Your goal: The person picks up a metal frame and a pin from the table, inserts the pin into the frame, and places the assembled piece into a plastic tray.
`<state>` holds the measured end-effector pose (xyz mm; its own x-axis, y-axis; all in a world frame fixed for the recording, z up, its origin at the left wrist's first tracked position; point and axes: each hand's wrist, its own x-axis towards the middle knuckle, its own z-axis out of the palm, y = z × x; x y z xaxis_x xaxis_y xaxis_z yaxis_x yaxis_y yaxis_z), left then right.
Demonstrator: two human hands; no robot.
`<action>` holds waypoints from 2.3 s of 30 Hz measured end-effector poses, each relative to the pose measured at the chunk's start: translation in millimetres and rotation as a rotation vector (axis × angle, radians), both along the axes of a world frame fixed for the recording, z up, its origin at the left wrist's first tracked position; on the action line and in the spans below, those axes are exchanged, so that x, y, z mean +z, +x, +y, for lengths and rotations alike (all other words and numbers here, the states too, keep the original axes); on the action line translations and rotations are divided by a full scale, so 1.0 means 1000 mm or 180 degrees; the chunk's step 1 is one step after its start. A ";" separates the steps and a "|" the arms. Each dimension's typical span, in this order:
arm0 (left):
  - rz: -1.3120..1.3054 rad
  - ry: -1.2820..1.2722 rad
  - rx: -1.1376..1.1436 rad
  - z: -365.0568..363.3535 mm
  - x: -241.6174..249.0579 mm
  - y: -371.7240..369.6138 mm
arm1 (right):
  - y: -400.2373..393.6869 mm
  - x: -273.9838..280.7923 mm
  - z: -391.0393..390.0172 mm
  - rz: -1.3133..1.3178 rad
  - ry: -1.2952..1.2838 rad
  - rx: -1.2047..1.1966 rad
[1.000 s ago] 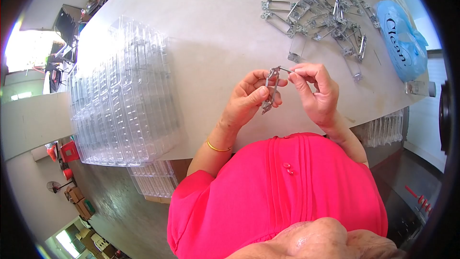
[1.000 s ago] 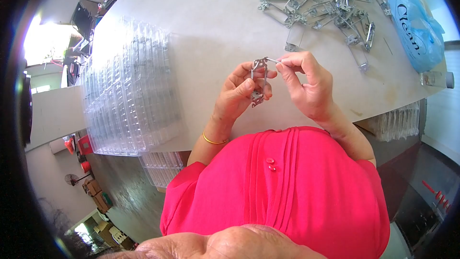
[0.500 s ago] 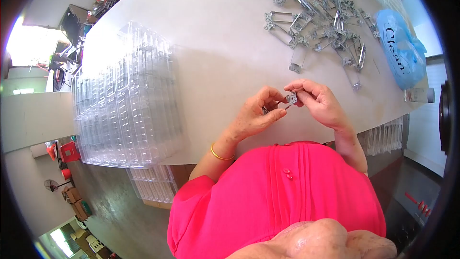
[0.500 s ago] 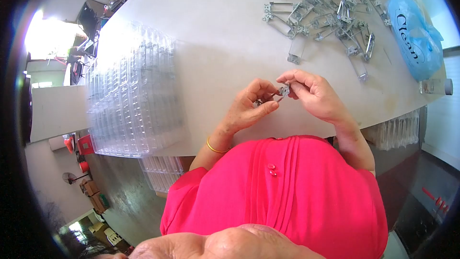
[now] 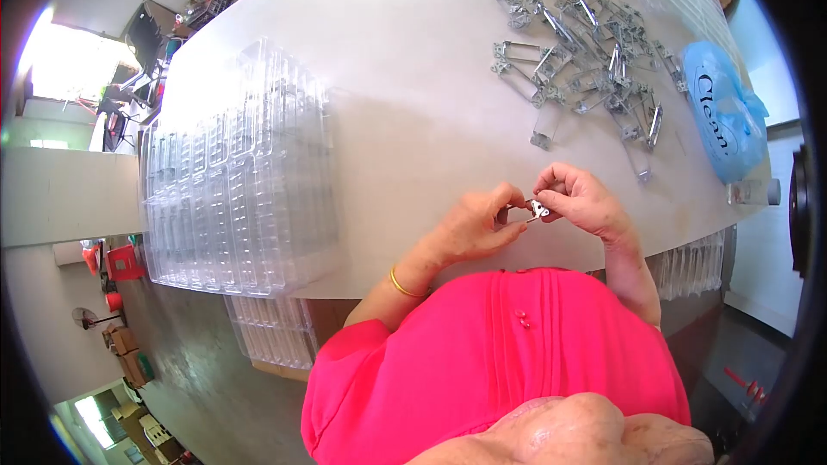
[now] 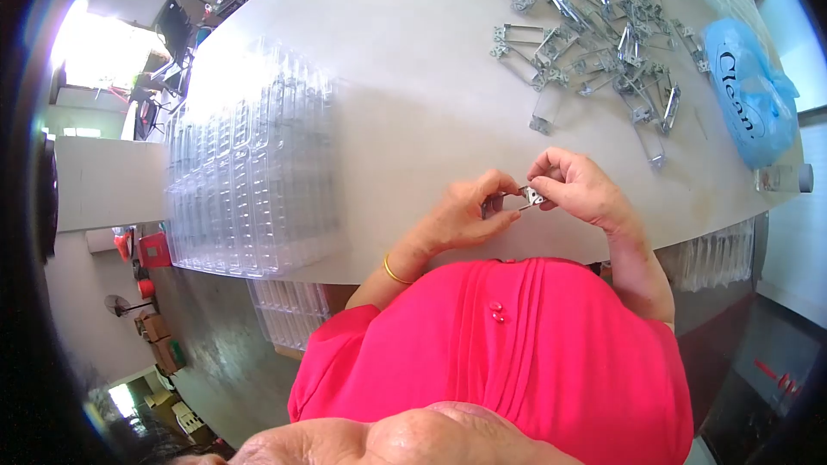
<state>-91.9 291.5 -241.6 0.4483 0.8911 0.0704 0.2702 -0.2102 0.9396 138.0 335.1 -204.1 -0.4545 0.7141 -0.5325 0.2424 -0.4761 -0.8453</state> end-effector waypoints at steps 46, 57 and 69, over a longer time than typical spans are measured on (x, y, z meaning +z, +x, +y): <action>-0.2758 -0.1888 0.0156 0.011 -0.007 -0.010 | -0.033 0.023 -0.017 -0.0847 0.2716 -0.0385; -0.2051 -0.1559 0.0124 0.007 0.005 -0.010 | -0.029 0.028 -0.016 0.0421 0.0742 -0.0623; -0.1756 -0.1283 0.0829 0.000 0.005 0.005 | -0.004 0.019 -0.023 -0.0023 0.0734 -0.0378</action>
<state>-87.2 291.5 -236.3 0.2122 0.9684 -0.1312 -0.2708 0.1873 0.9443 133.7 311.9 -185.3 -0.3571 0.8651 -0.3523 0.2027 -0.2964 -0.9333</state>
